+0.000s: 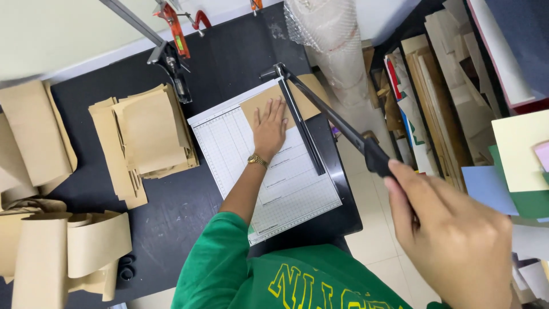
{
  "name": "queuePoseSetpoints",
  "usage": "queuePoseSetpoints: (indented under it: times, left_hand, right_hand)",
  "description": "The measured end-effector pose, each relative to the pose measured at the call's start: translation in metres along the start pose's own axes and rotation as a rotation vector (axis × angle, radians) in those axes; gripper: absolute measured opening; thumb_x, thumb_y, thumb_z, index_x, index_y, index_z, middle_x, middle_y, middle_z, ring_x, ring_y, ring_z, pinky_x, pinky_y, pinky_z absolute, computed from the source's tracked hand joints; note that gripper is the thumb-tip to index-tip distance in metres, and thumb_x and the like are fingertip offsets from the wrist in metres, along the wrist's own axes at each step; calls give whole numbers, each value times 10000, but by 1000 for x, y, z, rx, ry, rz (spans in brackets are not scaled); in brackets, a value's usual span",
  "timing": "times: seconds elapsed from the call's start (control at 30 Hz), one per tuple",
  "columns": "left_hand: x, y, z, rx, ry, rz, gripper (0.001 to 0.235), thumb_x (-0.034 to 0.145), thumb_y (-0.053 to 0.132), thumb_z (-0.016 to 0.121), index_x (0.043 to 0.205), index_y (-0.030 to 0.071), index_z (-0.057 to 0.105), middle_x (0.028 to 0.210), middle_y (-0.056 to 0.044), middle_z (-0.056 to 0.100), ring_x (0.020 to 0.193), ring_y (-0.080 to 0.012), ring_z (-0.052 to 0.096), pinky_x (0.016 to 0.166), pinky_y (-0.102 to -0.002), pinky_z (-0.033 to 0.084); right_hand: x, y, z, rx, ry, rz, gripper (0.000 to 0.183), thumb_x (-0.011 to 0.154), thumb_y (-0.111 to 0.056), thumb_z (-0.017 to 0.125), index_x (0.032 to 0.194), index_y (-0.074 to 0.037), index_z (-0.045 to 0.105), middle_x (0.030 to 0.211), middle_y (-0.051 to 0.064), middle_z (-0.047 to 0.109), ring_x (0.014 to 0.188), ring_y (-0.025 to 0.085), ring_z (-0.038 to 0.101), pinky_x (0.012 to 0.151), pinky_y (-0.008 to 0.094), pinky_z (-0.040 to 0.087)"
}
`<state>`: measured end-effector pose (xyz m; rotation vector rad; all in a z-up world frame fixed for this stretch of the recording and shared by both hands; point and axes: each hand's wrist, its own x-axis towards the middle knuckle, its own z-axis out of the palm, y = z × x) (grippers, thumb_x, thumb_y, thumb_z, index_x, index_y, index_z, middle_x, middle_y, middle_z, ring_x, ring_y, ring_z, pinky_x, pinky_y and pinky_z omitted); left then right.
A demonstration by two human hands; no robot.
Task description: Cutting brown paper sheets into strips using a manual paper trimmer and rolling the strips into tubes.
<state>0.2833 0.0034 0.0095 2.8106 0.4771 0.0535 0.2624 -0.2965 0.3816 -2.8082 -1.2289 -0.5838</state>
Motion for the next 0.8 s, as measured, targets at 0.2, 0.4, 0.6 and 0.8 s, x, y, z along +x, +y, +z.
queuePoseSetpoints:
  times: [0.2, 0.4, 0.6, 0.8]
  left_hand:
    - [-1, 2, -1, -65, 26, -15, 575, 1104, 361, 304, 1635, 169, 197, 1669, -29, 351, 1564, -230, 261, 1266, -526, 118]
    - [4, 6, 4, -79, 3, 4, 591, 1097, 345, 294, 1627, 106, 188, 1651, -92, 370, 1564, -239, 251, 1274, -498, 125]
    - [10, 10, 6, -140, 83, -21, 599, 1054, 176, 363, 1613, 32, 205, 1670, -131, 325, 1560, -272, 275, 1277, -493, 161]
    - [10, 8, 10, -101, 109, -54, 619, 1064, 252, 335, 1627, 56, 167, 1658, -143, 353, 1572, -297, 231, 1270, -544, 157]
  right_hand:
    - [26, 2, -7, 32, 20, -30, 100, 1120, -232, 789, 1204, -199, 833, 843, -66, 697, 598, 185, 589, 534, 323, 434]
    - [42, 3, -11, 43, 33, -48, 55, 1135, -209, 814, 1185, -190, 826, 907, -66, 749, 736, 165, 679, 541, 348, 440]
    - [42, 2, -13, 56, 33, -29, 50, 1159, -199, 823, 1192, -168, 843, 954, -74, 770, 758, 143, 678, 567, 324, 441]
    - [32, -1, -14, -59, -40, -9, 170, 1157, -281, 772, 1306, -213, 817, 932, -94, 736, 676, 171, 644, 552, 322, 440]
